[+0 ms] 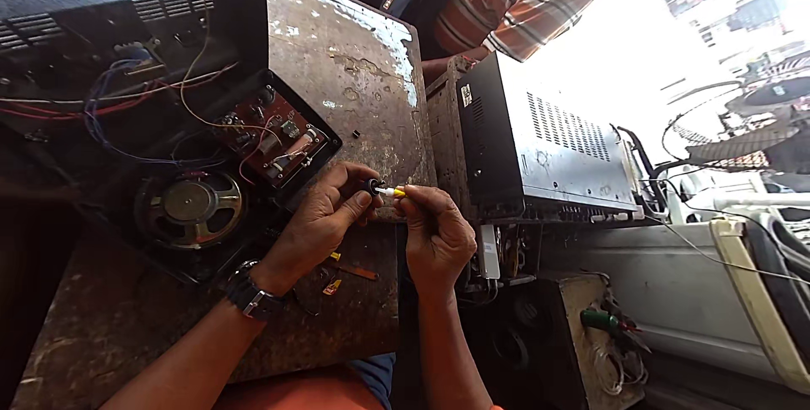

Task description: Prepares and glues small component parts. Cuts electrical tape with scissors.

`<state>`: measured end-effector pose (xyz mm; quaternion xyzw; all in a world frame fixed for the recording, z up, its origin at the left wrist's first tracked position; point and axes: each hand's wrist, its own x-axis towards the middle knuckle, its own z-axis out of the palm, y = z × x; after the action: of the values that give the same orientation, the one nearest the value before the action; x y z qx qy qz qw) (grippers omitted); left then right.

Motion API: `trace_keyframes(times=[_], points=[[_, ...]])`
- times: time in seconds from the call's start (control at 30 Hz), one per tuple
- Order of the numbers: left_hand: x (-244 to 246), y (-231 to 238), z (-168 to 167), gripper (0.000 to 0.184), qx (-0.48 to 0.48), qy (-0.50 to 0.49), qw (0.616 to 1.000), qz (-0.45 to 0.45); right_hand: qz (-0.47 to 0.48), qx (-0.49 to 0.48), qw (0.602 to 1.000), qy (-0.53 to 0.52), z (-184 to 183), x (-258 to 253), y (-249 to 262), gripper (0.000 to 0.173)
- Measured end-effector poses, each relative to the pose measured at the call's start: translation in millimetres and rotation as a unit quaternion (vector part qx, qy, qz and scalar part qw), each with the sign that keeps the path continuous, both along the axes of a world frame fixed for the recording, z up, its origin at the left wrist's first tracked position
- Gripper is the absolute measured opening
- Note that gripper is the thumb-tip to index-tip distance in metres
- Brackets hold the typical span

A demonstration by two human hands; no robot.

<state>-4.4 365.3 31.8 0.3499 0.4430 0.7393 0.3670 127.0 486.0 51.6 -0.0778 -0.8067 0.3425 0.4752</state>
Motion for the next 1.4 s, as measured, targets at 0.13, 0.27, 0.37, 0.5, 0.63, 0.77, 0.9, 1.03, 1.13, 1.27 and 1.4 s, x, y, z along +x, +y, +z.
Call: trace_keyframes(times=[0.13,0.27,0.37,0.5,0.63,0.77,0.9,1.03,1.13,1.27,1.4], points=[[0,0,0,0.027,-0.001,0.004,1.000,0.003,-0.002,0.000,1.000,-0.004,1,-1,0,0.014],[0,0,1,0.027,0.004,0.000,1.000,0.002,-0.004,0.008,1.000,-0.010,2,0,1,0.014],[0,0,0,0.027,-0.002,-0.003,1.000,0.003,-0.006,0.015,1.000,-0.010,3,1,2,0.014],[0,0,1,0.027,-0.002,-0.012,1.000,0.000,-0.008,0.014,1.000,-0.009,1,2,4,0.014],[-1,0,0,0.027,0.000,-0.011,1.000,-0.005,-0.009,0.014,1.000,-0.006,1,2,5,0.014],[-1,0,0,0.028,0.001,-0.016,1.000,-0.004,-0.005,0.010,1.000,-0.003,2,3,5,0.014],[-1,0,-1,0.027,0.005,-0.012,1.000,-0.005,-0.004,0.012,1.000,-0.007,1,2,5,0.014],[-1,0,0,0.027,0.002,-0.015,1.000,-0.007,-0.004,0.006,1.000,-0.002,0,1,5,0.014],[-1,0,-1,0.028,0.006,-0.021,1.000,-0.009,-0.007,0.006,1.000,-0.001,0,1,5,0.014],[-2,0,-1,0.028,0.007,-0.023,1.000,-0.013,-0.004,0.000,1.000,-0.001,-1,1,5,0.014],[-1,1,-1,0.028,0.012,-0.028,0.999,-0.012,0.013,-0.087,0.996,0.007,-1,2,10,0.015]])
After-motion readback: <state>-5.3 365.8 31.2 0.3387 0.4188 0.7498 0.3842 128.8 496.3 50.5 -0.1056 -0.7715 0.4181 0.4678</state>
